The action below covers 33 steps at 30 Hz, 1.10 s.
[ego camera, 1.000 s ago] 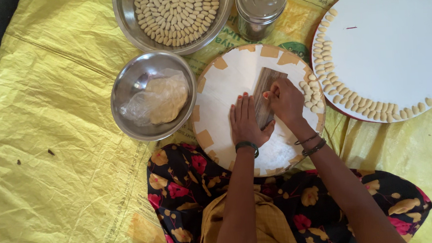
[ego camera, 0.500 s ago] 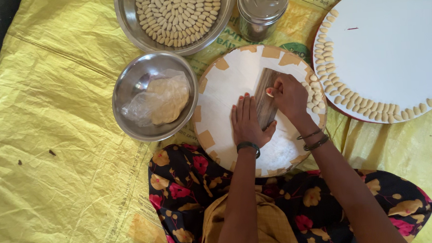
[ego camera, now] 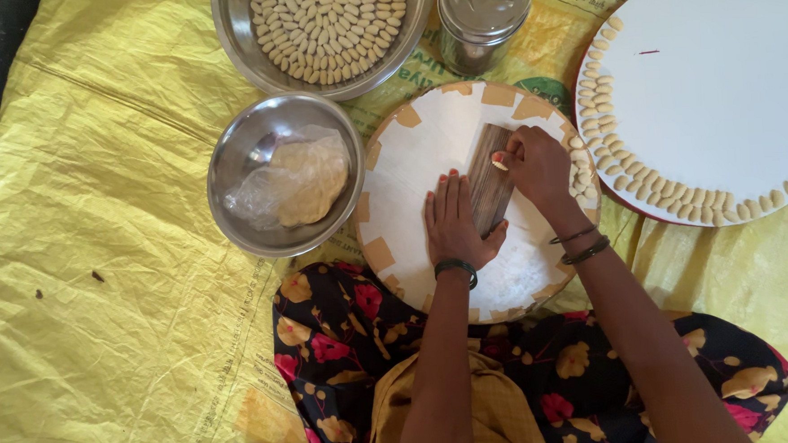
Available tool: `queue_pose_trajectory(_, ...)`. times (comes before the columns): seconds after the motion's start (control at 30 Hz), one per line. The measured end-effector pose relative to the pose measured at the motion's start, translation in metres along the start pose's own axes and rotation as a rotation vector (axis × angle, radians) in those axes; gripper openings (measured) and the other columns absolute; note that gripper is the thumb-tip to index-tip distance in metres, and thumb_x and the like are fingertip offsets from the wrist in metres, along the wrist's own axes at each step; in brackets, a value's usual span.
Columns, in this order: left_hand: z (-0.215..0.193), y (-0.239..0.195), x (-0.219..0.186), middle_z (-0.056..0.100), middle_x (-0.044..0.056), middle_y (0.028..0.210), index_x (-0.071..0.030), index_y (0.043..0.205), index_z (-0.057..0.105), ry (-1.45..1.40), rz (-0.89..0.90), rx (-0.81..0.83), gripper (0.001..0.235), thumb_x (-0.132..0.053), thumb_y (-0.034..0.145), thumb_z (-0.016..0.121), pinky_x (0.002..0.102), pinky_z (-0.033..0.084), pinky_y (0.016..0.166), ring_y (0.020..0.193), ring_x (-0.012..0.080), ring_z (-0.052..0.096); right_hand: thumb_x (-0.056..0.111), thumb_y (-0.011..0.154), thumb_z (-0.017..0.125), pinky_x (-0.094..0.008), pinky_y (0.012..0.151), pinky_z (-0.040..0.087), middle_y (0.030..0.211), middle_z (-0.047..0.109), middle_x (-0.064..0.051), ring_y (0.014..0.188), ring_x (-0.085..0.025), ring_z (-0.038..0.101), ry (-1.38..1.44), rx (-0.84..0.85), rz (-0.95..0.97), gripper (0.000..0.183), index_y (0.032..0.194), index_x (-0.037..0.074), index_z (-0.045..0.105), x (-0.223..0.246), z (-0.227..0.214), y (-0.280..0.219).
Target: The person sits on the floor and repeatedly takes small pieces of dough from a metal bowl, rolls them into cylindrical shapes between their palms, and places them on a white tray. They also use a wooden board to flatten some pieces.
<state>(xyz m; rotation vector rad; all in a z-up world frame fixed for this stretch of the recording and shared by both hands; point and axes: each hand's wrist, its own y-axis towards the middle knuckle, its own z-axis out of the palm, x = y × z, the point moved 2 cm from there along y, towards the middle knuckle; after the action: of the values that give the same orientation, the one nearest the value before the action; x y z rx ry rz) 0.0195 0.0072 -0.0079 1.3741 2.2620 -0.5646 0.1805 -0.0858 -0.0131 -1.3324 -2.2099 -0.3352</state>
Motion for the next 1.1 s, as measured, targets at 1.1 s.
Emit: queue_pose_trajectory(1.1,-0.003,0.0,-0.001,0.035,0.017,0.164,0.001,0.154,0.038,-0.004,0.011,-0.022,0.104,-0.05,0.073,0.078,0.051,0.016,0.128,0.155,0.0303,0.026,0.007,0.096,0.072,-0.044,0.072,0.054,0.099,0.068,-0.014,0.085,-0.034,0.067,0.024,-0.073,-0.167,0.008,0.104,0.006,0.073,-0.012,-0.023,0.01)
